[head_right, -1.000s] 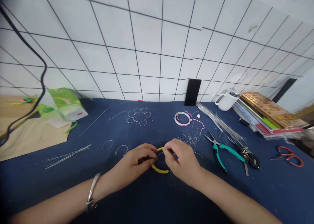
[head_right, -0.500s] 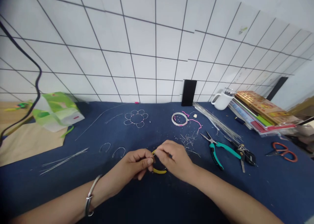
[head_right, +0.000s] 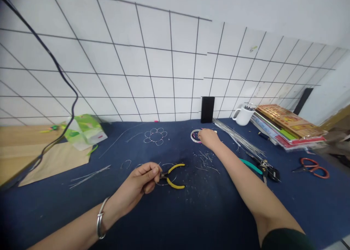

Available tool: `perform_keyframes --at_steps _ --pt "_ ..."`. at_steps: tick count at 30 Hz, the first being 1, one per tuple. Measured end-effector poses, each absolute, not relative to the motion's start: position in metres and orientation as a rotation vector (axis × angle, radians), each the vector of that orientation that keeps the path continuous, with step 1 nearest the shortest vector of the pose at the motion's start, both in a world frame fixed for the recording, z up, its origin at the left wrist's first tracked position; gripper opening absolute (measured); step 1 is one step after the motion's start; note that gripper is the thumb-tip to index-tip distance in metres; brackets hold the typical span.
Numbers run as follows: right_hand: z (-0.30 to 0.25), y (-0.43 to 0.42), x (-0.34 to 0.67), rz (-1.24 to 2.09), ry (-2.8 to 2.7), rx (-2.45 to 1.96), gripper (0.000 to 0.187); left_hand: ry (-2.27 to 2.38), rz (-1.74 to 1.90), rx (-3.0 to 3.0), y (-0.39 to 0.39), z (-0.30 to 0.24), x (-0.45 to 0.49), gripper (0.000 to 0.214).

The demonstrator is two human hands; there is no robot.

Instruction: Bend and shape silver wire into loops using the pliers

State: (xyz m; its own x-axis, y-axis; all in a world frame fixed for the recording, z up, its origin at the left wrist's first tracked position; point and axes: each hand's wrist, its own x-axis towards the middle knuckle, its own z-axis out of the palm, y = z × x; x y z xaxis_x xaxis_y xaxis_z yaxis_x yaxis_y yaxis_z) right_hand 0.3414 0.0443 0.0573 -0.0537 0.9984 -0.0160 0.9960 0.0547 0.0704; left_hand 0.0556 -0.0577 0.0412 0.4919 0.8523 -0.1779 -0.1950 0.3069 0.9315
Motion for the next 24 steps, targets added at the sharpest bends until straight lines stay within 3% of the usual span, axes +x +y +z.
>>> perform_keyframes --at_steps 15,24 --pt "0.042 0.077 0.321 0.071 2.079 1.913 0.032 0.71 0.713 1.056 -0.064 0.032 0.044 0.019" --pt "0.068 0.067 0.32 -0.029 2.192 2.132 0.028 0.724 0.72 1.078 -0.062 0.035 0.04 0.025"
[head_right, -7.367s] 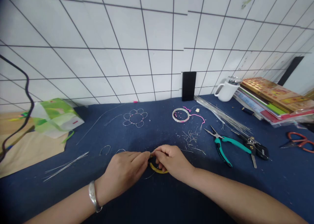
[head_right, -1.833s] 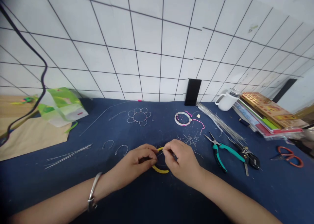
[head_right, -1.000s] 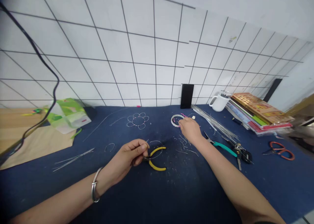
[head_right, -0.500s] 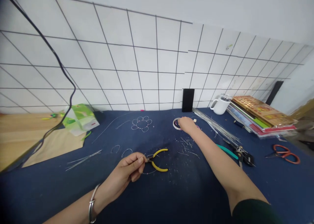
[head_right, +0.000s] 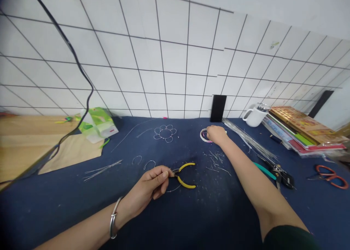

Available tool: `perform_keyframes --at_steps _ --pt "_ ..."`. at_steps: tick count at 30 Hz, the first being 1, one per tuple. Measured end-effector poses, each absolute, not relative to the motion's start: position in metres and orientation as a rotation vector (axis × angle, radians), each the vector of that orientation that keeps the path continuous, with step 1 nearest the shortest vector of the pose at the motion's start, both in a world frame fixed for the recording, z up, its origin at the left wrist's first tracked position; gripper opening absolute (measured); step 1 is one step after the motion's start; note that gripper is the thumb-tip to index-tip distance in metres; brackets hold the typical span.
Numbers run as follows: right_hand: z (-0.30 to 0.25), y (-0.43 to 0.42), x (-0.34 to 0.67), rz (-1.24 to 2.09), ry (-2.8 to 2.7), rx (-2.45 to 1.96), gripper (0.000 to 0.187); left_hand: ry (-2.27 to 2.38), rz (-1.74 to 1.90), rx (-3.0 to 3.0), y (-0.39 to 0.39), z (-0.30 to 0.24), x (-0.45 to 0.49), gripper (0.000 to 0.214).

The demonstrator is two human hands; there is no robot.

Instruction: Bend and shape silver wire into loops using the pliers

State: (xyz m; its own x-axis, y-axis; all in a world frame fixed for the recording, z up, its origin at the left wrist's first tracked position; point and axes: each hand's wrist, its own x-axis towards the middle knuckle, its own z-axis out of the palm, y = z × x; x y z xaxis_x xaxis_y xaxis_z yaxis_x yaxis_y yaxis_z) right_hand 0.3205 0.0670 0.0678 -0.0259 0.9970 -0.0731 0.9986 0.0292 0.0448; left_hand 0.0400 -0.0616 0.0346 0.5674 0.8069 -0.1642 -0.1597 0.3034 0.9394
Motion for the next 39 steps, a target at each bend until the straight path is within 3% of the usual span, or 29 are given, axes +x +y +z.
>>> perform_keyframes --at_steps 4,7,10,12,14,27,35,39 --pt "0.076 0.026 0.303 -0.238 2.441 2.236 0.024 0.732 0.7 1.086 -0.061 0.034 0.04 0.027" --pt "0.067 -0.016 0.273 -0.659 2.637 2.186 0.026 0.738 0.667 1.111 -0.062 0.032 0.039 0.027" --pt "0.055 -0.049 0.244 -2.346 2.446 1.97 0.018 0.744 0.658 1.162 -0.064 0.031 0.04 0.028" --pt "0.049 -0.061 0.232 -2.885 2.128 1.771 0.017 0.743 0.659 1.2 -0.066 0.031 0.04 0.028" --pt "0.045 -0.065 0.227 -3.09 1.963 1.701 0.016 0.738 0.651 1.232 -0.068 0.032 0.04 0.029" --pt "0.038 -0.063 0.224 -2.878 2.184 1.707 0.017 0.755 0.638 1.369 -0.067 0.031 0.038 0.029" --pt "0.043 -0.068 0.225 -2.369 2.545 1.782 0.017 0.769 0.641 1.413 -0.066 0.033 0.037 0.028" --pt "0.042 -0.068 0.222 -2.479 2.472 1.746 0.017 0.755 0.636 1.434 -0.066 0.031 0.038 0.029"
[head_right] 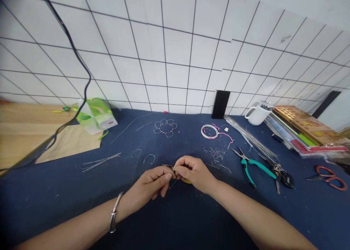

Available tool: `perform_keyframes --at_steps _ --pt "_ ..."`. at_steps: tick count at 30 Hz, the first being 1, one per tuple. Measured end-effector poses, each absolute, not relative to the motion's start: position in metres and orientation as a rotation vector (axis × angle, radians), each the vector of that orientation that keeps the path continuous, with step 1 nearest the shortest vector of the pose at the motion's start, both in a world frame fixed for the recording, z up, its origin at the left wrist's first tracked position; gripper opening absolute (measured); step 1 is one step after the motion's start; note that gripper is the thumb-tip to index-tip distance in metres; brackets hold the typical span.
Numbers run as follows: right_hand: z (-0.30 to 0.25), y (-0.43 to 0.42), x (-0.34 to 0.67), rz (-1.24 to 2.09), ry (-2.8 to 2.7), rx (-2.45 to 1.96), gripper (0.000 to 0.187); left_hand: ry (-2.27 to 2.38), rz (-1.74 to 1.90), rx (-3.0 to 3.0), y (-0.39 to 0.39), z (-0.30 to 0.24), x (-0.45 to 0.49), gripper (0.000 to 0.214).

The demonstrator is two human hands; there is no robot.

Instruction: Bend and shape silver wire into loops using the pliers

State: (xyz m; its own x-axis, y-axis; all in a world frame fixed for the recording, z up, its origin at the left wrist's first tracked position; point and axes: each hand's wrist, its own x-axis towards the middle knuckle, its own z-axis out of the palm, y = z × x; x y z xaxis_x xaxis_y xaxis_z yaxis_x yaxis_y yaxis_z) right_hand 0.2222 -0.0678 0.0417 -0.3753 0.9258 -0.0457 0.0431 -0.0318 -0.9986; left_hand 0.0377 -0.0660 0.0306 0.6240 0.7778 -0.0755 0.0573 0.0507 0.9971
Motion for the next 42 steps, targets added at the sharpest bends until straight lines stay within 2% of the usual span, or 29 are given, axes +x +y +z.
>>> perform_keyframes --at_steps 8,42 --pt "0.0323 -0.0663 0.2187 1.732 -1.246 -1.013 0.018 0.772 0.639 1.411 -0.0682 0.0293 0.0372 0.033" --pt "0.0355 -0.0682 0.2121 1.512 -1.358 -1.146 0.018 0.86 0.66 1.422 -0.0645 0.0233 0.0386 0.033"
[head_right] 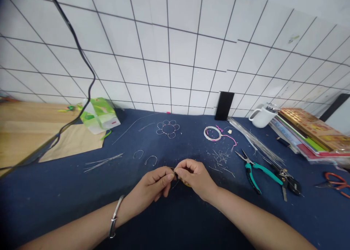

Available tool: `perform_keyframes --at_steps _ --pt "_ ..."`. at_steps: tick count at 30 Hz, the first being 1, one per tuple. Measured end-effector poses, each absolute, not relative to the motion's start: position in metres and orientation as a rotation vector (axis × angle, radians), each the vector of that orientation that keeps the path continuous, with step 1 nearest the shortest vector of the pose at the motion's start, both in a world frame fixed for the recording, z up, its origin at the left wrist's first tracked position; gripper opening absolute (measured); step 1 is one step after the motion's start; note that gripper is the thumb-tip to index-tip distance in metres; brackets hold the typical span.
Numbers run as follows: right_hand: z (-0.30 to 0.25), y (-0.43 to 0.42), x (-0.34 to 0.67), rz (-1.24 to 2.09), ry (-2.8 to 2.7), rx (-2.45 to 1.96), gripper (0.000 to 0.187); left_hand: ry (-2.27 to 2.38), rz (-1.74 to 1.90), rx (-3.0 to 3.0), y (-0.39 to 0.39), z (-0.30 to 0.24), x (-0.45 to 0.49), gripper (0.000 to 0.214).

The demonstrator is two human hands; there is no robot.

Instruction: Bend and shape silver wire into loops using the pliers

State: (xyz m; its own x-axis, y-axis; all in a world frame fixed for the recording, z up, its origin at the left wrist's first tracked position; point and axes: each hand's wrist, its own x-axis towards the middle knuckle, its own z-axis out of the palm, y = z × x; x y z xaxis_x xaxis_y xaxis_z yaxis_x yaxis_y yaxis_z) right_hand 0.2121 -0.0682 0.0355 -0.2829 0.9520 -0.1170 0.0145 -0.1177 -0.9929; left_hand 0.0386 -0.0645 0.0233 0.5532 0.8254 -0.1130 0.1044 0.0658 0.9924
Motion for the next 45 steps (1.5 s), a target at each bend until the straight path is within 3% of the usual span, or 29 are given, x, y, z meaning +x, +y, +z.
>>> perform_keyframes --at_steps 23,30,34,38,43,45 --pt "0.041 -0.068 0.217 1.528 -1.425 -1.18 0.019 0.82 0.677 1.477 -0.062 0.024 0.039 0.032" --pt "0.055 -0.055 0.238 0.931 -1.836 -1.385 0.013 0.732 0.663 1.193 -0.052 0.028 0.03 0.025" --pt "0.04 -0.049 0.242 0.82 -2.009 -1.446 0.012 0.531 0.469 1.055 -0.035 0.025 0.015 0.021" --pt "0.03 -0.049 0.237 0.576 -2.291 -1.319 0.012 0.481 0.583 0.971 -0.017 0.016 0.002 0.022" --pt "0.035 -0.053 0.233 0.343 -2.581 -1.314 0.055 0.411 0.779 0.858 -0.003 0.01 -0.005 0.017" --pt "0.035 -0.054 0.231 0.293 -2.621 -1.334 0.05 0.389 0.808 0.837 -0.001 0.01 -0.005 0.018"
